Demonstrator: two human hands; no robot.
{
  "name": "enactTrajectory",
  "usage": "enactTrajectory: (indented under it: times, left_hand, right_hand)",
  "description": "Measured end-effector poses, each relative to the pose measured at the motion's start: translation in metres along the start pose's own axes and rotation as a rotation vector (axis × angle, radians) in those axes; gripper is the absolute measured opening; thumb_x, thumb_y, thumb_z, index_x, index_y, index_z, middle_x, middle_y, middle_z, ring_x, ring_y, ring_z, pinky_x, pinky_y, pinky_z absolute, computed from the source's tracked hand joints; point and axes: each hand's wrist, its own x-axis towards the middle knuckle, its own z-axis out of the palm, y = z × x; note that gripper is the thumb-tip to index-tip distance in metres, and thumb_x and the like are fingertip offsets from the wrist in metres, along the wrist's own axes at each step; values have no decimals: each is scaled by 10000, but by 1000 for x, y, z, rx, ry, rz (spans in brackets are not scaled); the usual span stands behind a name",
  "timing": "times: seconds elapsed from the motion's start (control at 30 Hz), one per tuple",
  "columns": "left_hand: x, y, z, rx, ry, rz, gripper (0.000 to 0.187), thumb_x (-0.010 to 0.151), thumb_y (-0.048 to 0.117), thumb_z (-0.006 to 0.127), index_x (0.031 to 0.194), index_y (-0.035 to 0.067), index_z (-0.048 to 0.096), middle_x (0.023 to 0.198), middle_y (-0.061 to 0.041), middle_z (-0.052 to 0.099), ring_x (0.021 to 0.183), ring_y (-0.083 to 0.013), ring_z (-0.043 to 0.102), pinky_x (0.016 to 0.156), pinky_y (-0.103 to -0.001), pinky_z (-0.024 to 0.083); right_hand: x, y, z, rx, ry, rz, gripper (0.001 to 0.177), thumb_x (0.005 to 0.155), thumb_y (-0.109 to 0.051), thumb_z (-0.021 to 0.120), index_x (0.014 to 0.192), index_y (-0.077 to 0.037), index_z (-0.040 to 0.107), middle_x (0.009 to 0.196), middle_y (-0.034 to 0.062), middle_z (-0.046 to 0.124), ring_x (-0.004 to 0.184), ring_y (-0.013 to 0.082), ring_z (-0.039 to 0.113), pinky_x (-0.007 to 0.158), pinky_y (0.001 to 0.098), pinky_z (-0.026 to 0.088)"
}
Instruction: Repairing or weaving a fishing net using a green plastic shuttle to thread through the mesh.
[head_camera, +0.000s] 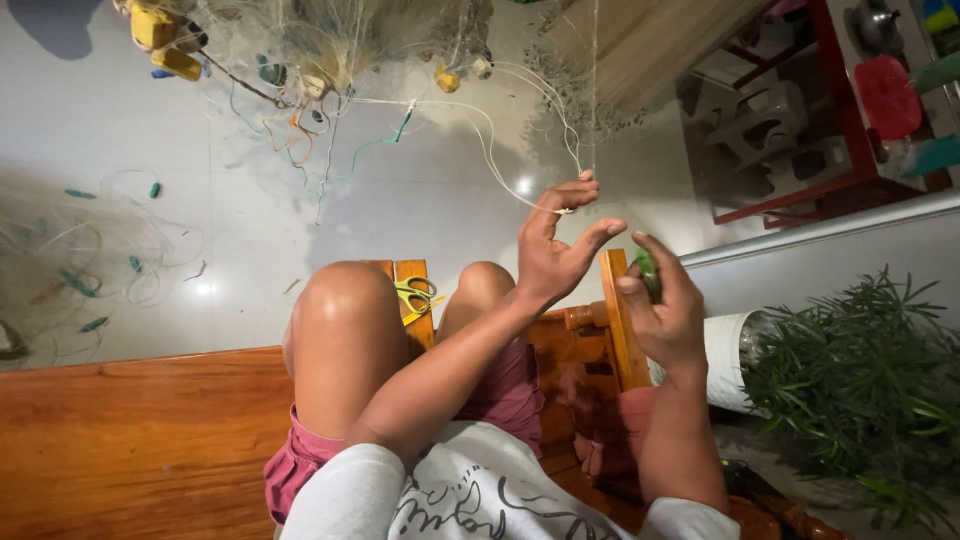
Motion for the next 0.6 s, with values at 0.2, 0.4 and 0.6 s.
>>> enactTrajectory:
  times: [0.2, 0.4, 0.6]
  left_hand:
    - [-6, -7, -18, -174, -28, -140, 266, 866, 184, 816, 1061, 62, 682, 1102, -97, 715, 1204, -279, 638, 926, -318, 535]
    - [-7, -24, -38, -408, -76, -140, 293, 866, 161, 819, 1080, 23, 674, 1142, -150, 702, 1255, -309, 597, 943, -317, 548]
    - [-5, -8, -58, -517, -63, -205, 282, 900, 229, 782, 1038, 9, 671, 1125, -174, 697, 1242, -321, 601, 888, -299, 565]
  right_hand:
    - [8, 43, 5, 324, 96, 113, 522, 1089, -381, 360, 1259, 38, 620, 859, 145, 574, 679, 161, 531, 602, 294, 451]
    - [57, 6, 7, -40, 128, -206, 190, 988, -169, 719, 1087, -18, 775, 857, 119, 694, 708, 305, 667, 668, 364, 541]
    - [77, -13, 13, -136, 83, -327, 117, 959, -232, 762, 935, -119, 785, 714, 68, 675, 620, 264, 642, 622, 356, 534]
